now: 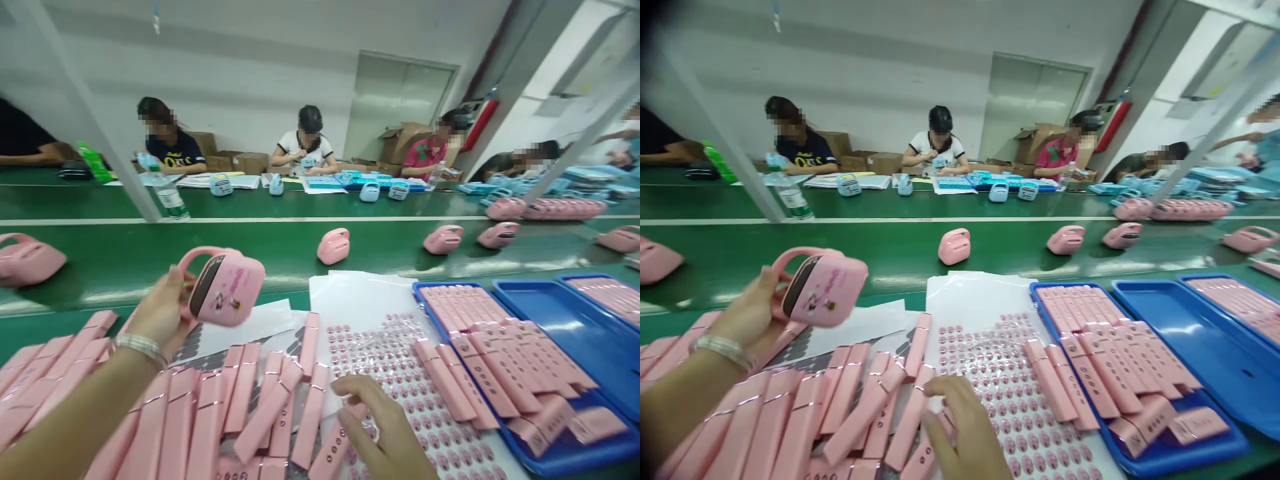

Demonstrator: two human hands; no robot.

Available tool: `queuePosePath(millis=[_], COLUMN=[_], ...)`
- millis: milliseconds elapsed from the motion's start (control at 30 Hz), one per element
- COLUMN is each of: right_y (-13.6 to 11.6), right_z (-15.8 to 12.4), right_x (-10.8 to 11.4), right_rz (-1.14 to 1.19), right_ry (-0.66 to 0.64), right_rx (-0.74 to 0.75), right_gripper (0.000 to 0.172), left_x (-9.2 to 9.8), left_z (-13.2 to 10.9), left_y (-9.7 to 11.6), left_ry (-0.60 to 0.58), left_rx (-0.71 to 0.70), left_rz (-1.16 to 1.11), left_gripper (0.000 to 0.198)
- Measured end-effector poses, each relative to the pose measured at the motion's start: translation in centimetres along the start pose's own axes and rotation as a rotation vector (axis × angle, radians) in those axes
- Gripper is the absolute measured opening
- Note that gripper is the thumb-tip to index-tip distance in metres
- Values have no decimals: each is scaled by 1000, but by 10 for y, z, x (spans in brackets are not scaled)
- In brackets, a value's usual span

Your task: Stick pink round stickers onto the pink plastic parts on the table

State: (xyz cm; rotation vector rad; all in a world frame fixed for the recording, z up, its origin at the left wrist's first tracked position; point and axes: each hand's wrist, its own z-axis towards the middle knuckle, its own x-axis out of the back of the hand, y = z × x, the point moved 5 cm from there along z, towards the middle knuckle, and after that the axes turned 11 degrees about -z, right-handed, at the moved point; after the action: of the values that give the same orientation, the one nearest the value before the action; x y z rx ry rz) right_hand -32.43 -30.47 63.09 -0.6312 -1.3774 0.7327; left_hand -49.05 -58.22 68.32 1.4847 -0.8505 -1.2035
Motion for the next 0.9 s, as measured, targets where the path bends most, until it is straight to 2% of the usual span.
queuePosePath(millis=[33,100,200,267,333,400,467,533,567,633,667,733,767,800,833,867,900], right_y=[20,61,112,133,143,145,143,140,138,135,134,127,118,106,91,77,65], right_z=[-9,-29,-56,-63,-62,-54,-45,-38,-36,-35,-35,-32,-29,-25,-20,-15,-8], right_x=[13,37,63,73,77,79,80,80,80,79,76,59,47,36,28,23,22], right_rz=[-136,-369,-685,-814,-861,-869,-867,-854,-823,-572,-330,288,565,756,853,848,746], right_ry=[89,272,495,546,534,527,526,505,497,498,482,350,229,90,-37,-139,-201], right_rx=[-14,-48,-116,-189,-268,-340,-404,-435,-444,-473,-488,-508,-503,-477,-430,-360,-276], right_gripper=[18,17,21,25,24,23,24,26,27,31,34,43,48,51,52,52,49], left_x=[-9,-33,-67,-81,-88,-93,-99,-111,-119,-137,-144,-153,-154,-154,-152,-152,-151], left_z=[22,60,101,121,137,145,139,117,99,51,23,-40,-73,-104,-127,-147,-162], left_y=[7,13,-1,-17,-32,-40,-39,-30,-26,-26,-31,-52,-68,-84,-95,-104,-113], left_ry=[8,-60,-208,-258,-252,-193,-121,-125,-163,-345,-464,-708,-821,-872,-824,-834,-823], left_rx=[-88,-220,-278,-265,-213,-155,-152,-203,-226,-224,-167,48,236,451,532,581,626], left_rz=[118,394,696,817,884,908,886,829,797,717,666,560,482,322,187,52,-52], left_gripper=[20,21,21,19,20,25,32,43,48,44,40,41,44,48,54,58,53])
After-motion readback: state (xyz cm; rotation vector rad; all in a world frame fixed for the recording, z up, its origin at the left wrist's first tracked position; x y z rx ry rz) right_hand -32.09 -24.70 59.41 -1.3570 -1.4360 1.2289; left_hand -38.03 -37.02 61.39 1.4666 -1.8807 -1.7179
